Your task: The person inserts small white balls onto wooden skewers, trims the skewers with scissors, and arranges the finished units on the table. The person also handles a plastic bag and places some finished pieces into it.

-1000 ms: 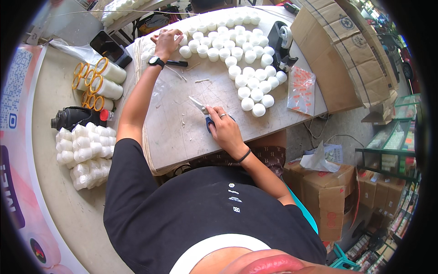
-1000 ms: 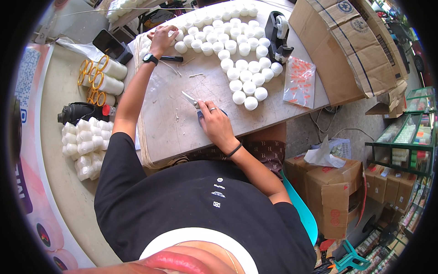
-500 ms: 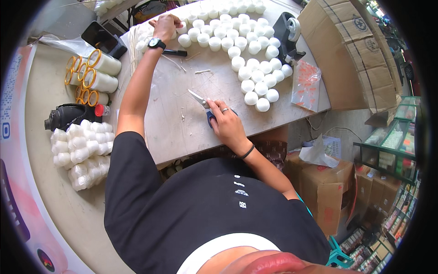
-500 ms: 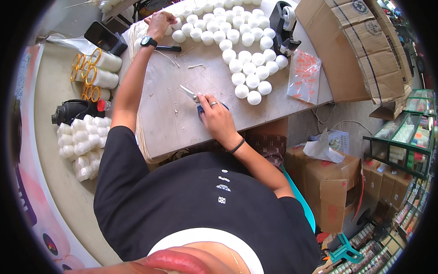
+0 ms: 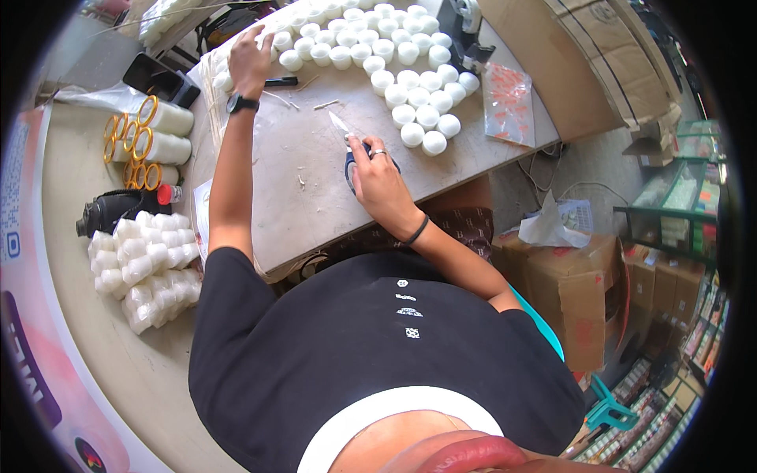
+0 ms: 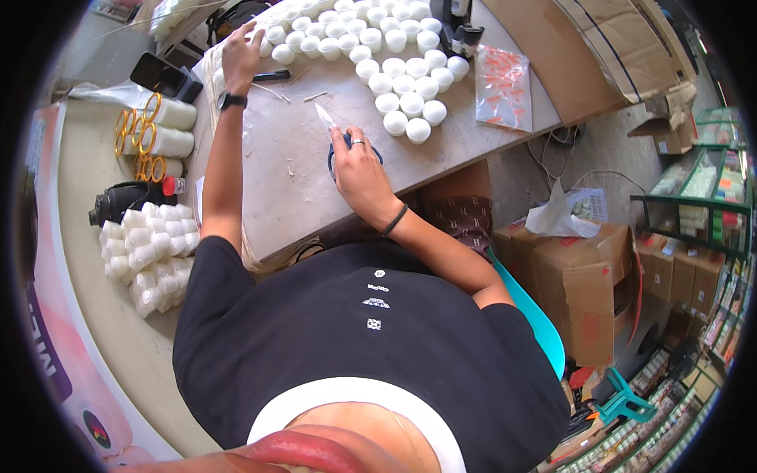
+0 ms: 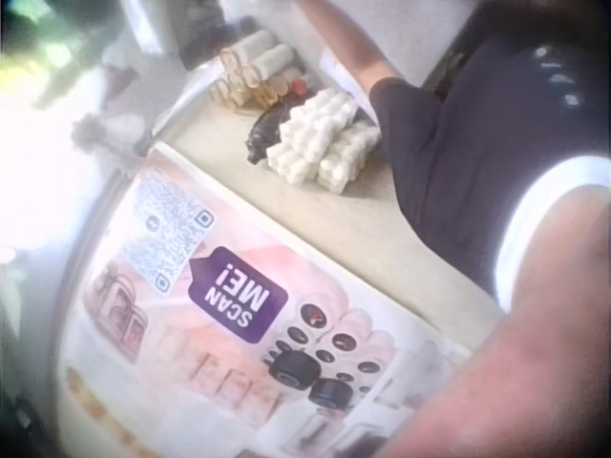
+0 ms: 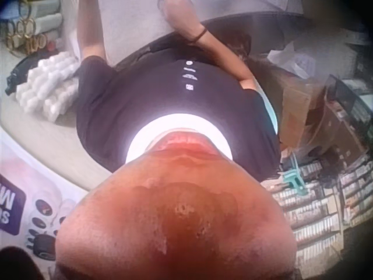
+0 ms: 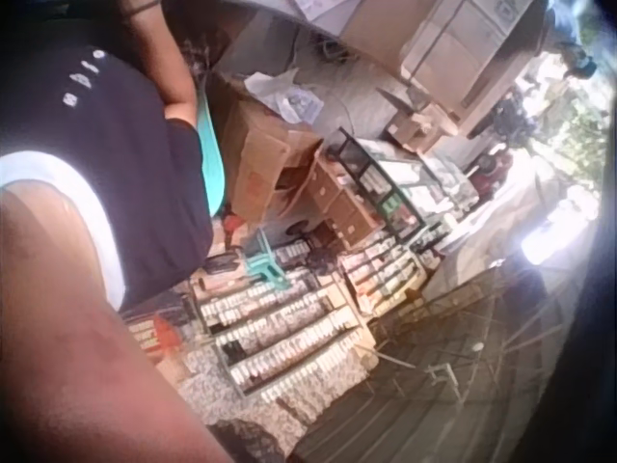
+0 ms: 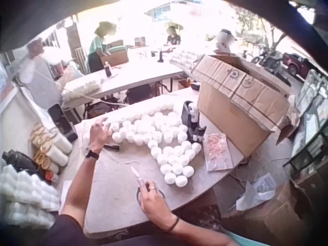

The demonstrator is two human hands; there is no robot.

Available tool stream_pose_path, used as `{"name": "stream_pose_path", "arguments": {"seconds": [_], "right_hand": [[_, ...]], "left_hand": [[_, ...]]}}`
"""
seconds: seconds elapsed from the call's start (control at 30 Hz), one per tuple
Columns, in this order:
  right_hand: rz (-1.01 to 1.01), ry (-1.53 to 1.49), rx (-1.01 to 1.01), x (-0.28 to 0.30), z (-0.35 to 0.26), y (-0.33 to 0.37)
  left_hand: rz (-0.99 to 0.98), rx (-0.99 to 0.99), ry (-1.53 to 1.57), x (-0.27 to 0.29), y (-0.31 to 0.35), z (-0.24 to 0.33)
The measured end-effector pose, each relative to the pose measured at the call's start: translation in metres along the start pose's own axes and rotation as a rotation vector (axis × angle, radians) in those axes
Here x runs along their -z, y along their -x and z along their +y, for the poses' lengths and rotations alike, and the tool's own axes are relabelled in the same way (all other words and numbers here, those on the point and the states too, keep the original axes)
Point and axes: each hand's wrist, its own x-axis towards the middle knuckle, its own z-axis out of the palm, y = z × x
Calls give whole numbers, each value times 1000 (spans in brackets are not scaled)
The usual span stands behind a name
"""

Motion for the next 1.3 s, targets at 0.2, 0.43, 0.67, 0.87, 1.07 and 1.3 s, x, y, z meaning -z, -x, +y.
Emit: {"name": "stream_pose_path", "arguments": {"seconds": [0.2, 0.43, 0.67, 0.87, 1.07, 1.3], "right_hand": [[24, 383, 5, -14, 10, 6], [60, 571, 19, -19, 9, 10], [126, 110, 102, 48, 5, 14], [511, -60, -263, 134, 83, 79], [59, 472, -938, 63, 306, 287], [39, 182, -1063, 9, 291, 336]], "left_hand": [[-72, -132, 134, 49, 68, 79], [-68, -196, 160, 71, 98, 101], [-185, -300, 148, 79, 127, 113], [-541, -405, 166, 113, 211, 105], [-777, -491, 63, 138, 255, 70], [-768, -395, 19, 139, 267, 64]]}}
